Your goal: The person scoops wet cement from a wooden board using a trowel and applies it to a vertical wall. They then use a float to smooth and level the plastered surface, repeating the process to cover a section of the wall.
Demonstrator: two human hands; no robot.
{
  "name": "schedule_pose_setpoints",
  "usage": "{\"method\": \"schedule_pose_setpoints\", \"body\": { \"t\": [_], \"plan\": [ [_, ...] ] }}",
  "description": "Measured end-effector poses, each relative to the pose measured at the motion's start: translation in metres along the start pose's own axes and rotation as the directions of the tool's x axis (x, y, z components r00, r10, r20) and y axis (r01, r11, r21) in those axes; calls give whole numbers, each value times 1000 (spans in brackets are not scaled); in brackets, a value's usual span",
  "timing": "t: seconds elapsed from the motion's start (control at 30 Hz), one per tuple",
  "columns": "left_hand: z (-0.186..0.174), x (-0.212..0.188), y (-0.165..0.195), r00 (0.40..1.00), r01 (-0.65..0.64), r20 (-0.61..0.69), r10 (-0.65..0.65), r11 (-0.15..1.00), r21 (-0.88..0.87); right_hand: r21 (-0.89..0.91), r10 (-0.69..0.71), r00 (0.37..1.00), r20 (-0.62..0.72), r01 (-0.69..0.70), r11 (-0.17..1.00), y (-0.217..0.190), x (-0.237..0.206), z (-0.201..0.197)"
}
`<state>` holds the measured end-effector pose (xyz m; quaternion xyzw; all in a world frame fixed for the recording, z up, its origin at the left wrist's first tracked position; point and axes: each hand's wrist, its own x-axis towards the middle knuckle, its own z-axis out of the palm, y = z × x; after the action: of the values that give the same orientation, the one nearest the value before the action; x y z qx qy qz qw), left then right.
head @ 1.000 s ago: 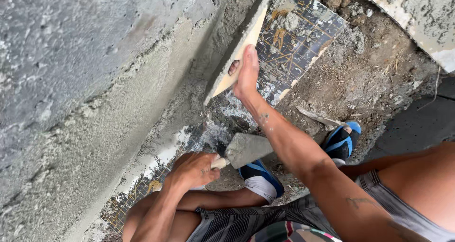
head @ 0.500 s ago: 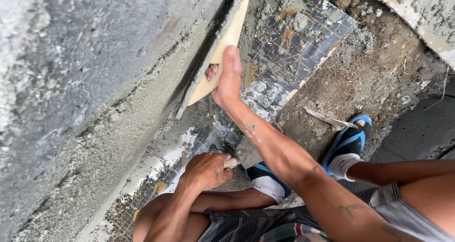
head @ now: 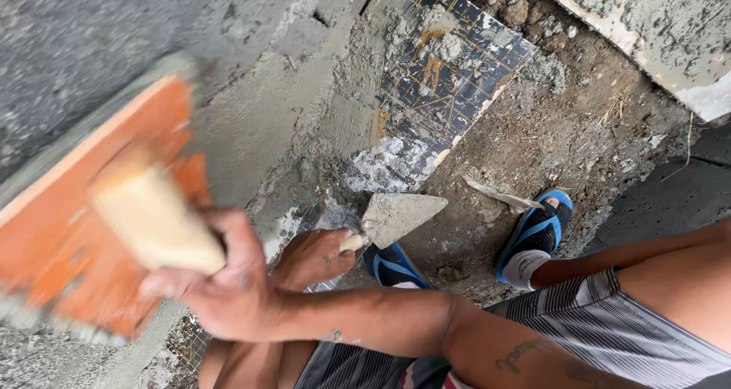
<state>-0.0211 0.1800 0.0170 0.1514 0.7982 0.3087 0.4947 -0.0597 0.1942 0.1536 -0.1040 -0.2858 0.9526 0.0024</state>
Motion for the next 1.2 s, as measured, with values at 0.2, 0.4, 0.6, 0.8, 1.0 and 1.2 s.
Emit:
{"method": "schedule_pose_setpoints", "body": {
  "t": [0.2, 0.4, 0.6, 0.8, 1.0, 1.2],
  "plan": [
    [-3, 24, 51, 996, 91, -5, -91, 993, -78, -406, -41, 920, 389, 211, 889, -89, 12, -69],
    [-20, 120, 144, 985, 123, -139, -105, 985, 123, -805, -381, 925, 1, 227, 548, -277, 149, -268],
    [-78, 297, 255, 995, 41, -101, -11, 952, 303, -668, -706, 538, -461, 313, 675, -440, 161, -425],
    [-93, 458, 397, 979, -1, -195, 64, 952, 307, -521, -593, 412, -691, 285, 805, -446, 134, -481],
    [-96, 480, 431, 833, -230, -384, 398, 880, 415, -361, -414, 523, -745, 205, 910, -424, 141, -498],
    [-77, 431, 437, 838, -314, -389, 384, 921, 231, 81, -153, 681, -716, 299, 951, -420, 156, -524]
  ]
}}
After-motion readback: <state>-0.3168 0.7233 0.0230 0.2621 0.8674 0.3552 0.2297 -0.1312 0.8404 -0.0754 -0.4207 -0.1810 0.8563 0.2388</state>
